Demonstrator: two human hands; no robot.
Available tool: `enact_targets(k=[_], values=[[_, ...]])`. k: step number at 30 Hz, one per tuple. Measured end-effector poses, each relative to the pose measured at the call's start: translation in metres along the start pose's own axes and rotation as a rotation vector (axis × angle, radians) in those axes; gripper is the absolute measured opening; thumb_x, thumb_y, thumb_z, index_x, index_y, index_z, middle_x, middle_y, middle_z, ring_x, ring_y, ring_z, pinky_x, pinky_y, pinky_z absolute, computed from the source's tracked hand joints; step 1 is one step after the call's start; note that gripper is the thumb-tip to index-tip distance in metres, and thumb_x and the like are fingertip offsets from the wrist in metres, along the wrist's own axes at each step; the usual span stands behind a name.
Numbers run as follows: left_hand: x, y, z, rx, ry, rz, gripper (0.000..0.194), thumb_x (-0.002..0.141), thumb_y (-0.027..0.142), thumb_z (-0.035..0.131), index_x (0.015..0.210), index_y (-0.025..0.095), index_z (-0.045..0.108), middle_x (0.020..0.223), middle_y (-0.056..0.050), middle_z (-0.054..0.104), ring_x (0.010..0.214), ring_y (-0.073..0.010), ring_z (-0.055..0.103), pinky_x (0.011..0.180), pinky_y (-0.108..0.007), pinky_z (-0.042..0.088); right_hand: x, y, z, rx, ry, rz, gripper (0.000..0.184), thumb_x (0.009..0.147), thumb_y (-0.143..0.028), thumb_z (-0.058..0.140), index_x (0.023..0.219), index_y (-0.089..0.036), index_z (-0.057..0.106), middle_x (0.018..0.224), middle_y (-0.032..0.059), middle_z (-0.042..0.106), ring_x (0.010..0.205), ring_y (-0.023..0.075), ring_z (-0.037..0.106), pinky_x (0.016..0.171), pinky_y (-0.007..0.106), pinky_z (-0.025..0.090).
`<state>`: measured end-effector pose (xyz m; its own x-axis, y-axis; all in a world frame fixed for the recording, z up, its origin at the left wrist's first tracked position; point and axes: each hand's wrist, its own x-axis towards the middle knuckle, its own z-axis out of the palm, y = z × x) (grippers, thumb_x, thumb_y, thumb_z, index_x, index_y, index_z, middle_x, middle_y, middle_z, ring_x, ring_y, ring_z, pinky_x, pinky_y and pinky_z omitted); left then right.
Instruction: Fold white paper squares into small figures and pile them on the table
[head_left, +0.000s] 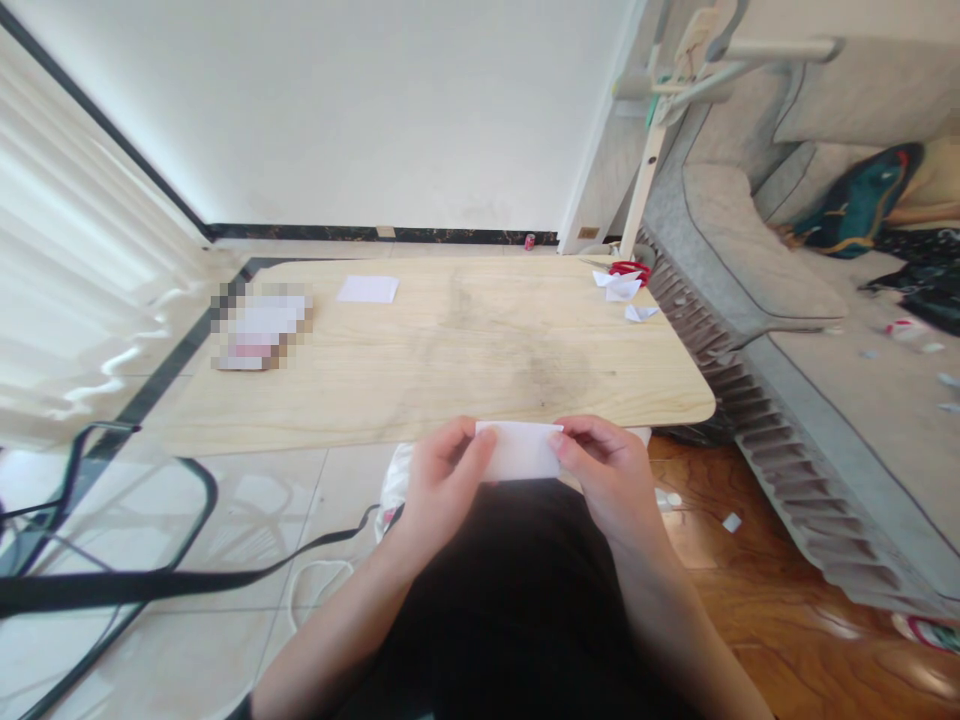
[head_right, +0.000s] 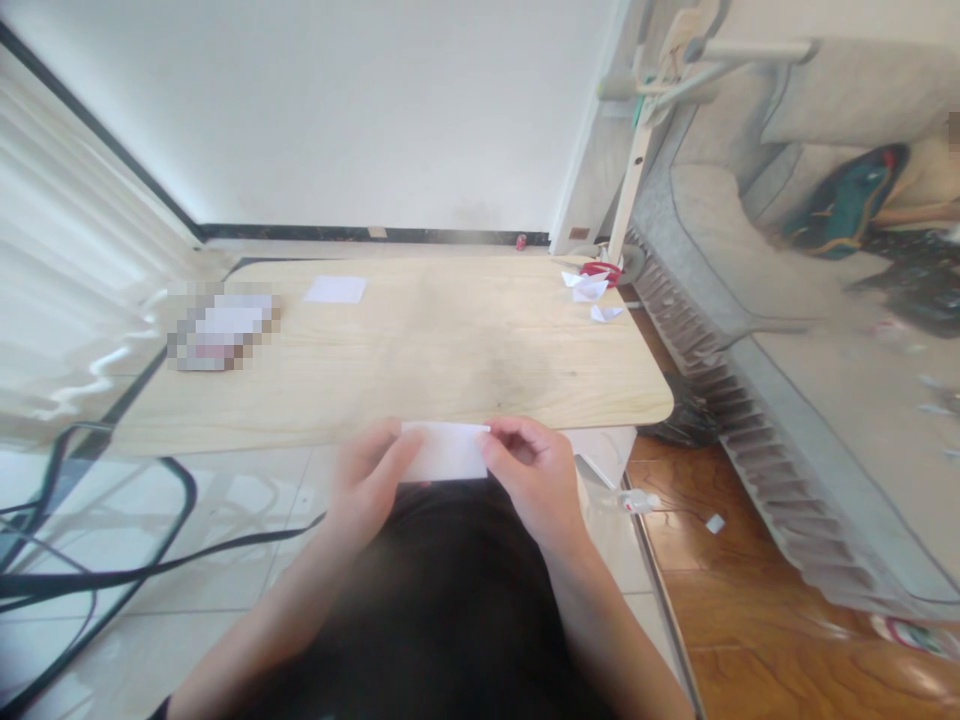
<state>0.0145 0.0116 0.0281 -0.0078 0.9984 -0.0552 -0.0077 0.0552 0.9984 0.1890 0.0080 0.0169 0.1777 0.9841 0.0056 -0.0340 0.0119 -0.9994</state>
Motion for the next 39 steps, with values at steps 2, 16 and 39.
enact_targets(k=[2,16,39], values=[[0.001,0.0,0.0,0.002,0.012,0.005,0.025,0.08,0.036,0.066,0.061,0.019,0.062,0.055,0.002,0.054,0.049,-0.0121,0.051,0.039,-0.02,0.048,0.0,0.0,0.0,-0.005,0.004,-0.002,0.01,0.072,-0.03,0.075,0.075,-0.02,0.075,0.064,0.0004,0.069,0.057,0.0143,0.059,0.053,0.025,0.048],[0.0,0.001,0.005,0.027,0.059,0.015,0.025,0.081,0.035,0.065,0.062,0.019,0.063,0.052,0.003,0.054,0.047,-0.0122,0.054,0.039,-0.02,0.05,-0.001,-0.001,0.004,0.033,0.007,0.016,0.013,0.072,-0.033,0.074,0.074,-0.02,0.073,0.065,0.0002,0.069,0.056,0.0147,0.059,0.052,0.025,0.048],[0.009,-0.006,-0.001,0.201,-0.473,-0.122,0.033,0.085,0.036,0.06,0.061,0.014,0.066,0.053,-0.002,0.064,0.049,-0.0118,0.058,0.05,-0.021,0.044,0.01,0.0,0.001,0.126,-0.105,0.029,0.009,0.072,-0.023,0.075,0.078,-0.018,0.071,0.072,0.0004,0.072,0.064,0.0145,0.063,0.06,0.025,0.05]])
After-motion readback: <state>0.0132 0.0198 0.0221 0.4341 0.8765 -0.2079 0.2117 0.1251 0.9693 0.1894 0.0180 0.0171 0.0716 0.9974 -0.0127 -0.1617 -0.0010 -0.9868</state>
